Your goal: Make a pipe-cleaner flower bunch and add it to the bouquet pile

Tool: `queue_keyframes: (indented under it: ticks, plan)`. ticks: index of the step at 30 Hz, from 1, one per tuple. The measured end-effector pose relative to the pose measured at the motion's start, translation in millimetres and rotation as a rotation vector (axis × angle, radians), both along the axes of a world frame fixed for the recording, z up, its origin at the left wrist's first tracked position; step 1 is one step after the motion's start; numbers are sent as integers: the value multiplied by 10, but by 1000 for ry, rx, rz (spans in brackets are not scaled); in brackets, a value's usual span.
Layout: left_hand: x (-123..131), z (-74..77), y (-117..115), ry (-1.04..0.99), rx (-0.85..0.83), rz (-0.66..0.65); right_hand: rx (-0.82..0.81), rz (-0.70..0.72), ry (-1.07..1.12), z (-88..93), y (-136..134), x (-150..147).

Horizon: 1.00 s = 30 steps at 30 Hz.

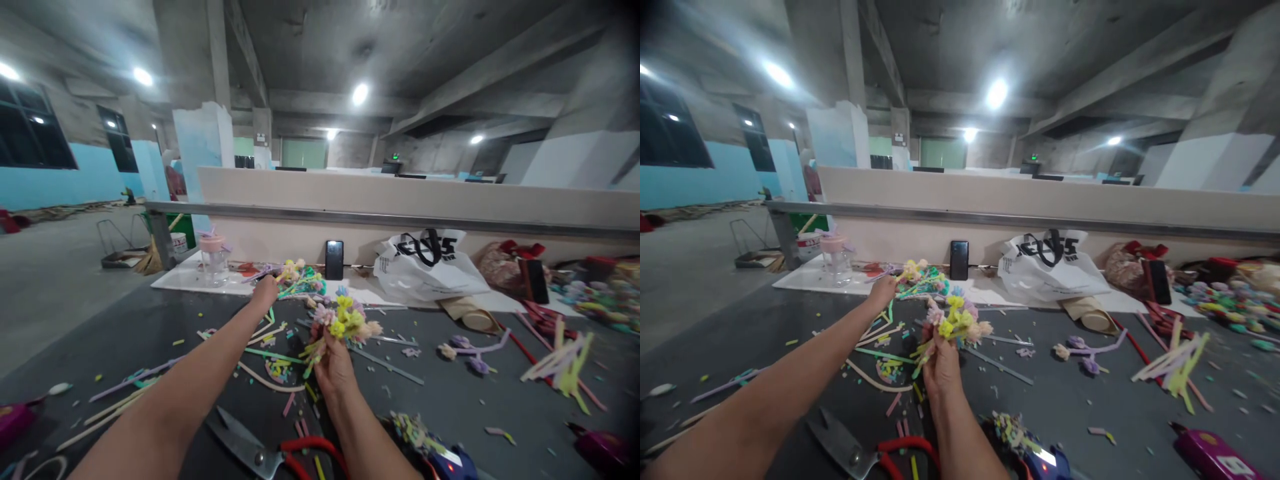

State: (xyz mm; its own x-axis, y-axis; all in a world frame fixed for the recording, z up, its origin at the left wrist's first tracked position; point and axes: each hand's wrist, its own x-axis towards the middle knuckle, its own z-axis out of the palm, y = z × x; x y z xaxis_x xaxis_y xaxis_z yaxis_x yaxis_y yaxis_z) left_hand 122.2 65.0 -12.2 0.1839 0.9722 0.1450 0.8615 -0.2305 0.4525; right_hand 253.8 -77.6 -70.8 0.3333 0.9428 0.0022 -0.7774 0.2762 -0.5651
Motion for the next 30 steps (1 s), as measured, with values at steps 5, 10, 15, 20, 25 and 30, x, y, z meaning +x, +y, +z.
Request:
queue_keyframes:
  ticks: [5, 10, 15, 20, 25, 30]
  plan:
    - [108, -29, -656, -84, 18, -166, 13, -3, 11, 38, 14, 0]
    - [249, -153, -1280, 17, 74, -310, 27, 51, -9, 71, -15, -29]
    - [248, -144, -1296, 107, 45, -459, 18, 49, -37, 77, -42, -17]
    - [-3, 56, -556, 179, 21, -416, -50, 15, -36, 7, 23, 13]
    - [-183, -7, 121, 265, 80, -122, -79, -18, -53, -49, 61, 5]
    - [-120, -212, 234, 314, 131, -2, -56, -33, -76, -43, 47, -17]
